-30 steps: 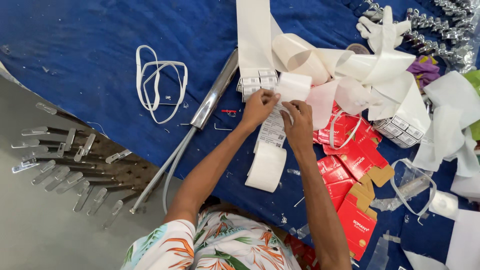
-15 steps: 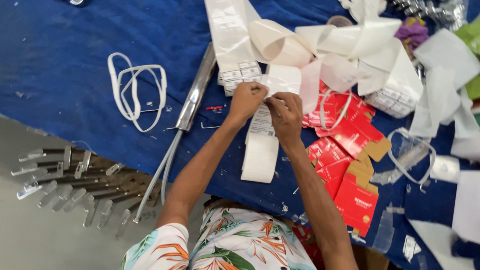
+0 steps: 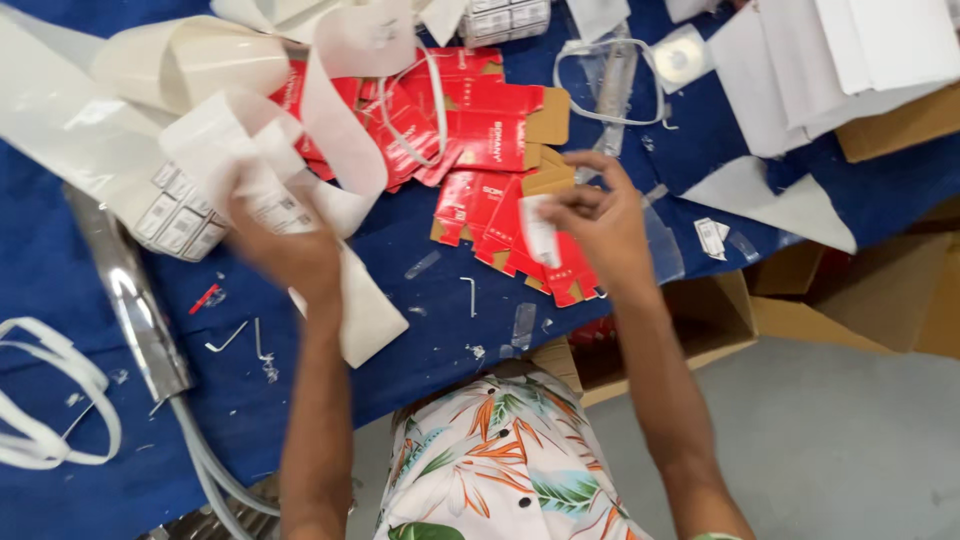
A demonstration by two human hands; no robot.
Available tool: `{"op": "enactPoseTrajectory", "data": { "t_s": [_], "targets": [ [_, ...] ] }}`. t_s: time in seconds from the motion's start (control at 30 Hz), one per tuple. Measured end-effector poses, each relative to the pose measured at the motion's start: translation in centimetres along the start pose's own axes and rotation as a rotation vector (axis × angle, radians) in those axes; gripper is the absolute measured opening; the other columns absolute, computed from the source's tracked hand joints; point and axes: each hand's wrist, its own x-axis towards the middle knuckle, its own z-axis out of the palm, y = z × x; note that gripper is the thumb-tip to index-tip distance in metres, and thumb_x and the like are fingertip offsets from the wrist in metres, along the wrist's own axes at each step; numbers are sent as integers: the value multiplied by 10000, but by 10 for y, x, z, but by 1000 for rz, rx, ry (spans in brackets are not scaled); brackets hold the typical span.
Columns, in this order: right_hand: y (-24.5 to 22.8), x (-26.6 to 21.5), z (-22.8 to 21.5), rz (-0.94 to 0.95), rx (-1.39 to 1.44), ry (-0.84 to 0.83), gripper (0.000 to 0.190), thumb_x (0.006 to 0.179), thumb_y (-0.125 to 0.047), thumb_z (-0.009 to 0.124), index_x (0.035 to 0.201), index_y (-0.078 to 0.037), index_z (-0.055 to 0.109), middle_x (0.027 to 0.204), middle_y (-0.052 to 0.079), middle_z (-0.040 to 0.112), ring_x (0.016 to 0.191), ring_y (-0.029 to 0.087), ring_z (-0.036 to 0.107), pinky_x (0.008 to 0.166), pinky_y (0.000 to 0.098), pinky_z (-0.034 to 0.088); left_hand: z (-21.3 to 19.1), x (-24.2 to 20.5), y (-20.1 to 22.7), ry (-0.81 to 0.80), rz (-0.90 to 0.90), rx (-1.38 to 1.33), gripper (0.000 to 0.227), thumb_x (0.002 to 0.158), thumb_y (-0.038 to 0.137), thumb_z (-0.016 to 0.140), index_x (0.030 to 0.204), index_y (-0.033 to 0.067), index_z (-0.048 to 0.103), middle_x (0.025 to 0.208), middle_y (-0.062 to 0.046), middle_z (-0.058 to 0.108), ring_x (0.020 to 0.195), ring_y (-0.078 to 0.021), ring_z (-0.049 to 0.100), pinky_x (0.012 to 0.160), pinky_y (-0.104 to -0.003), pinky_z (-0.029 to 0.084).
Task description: The person stands at a table and repeatedly applies labels to small red cardboard boxes. They peel a label from a roll, place it on a box, and set the labeled box aside. The process is repeated continuously.
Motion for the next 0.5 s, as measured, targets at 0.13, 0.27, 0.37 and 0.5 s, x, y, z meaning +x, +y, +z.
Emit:
{"op": "enactPoseTrajectory", "data": {
  "t_s": [0.13,0.27,0.37,0.5],
  "targets": [
    [58,12,-45,255,2,43,409,833,-17,814,1138,-39,542,859,110,769,777,135,722,714,272,565,96,-55,34,-481,608,-64,408,926,118,720,1306,25,605,1281,-178,656,1241,-346,613,1095,-448,470],
    [94,14,-47,248,-207,45,375,802,-57,842,1057,-39,569,823,129,760,768,146,721,668,273,542,153,-81,37,-572,470,50,532,861,191,759,1328,17,574,1191,-185,612,1139,-393,564,975,-497,443],
    [108,15,-41,154,-551,61,359,788,-130,884,982,-30,599,812,158,752,750,192,730,645,299,542,171,-88,21,-557,453,84,529,842,195,769,1314,40,587,1160,-160,623,1128,-368,558,954,-492,420],
    [112,27,-28,-24,-1214,75,453,737,-316,920,929,-22,633,845,194,689,735,350,709,610,428,539,181,-93,-1,-550,428,35,486,857,178,770,1304,66,616,1152,-130,640,1139,-336,562,979,-470,413]
  ]
}}
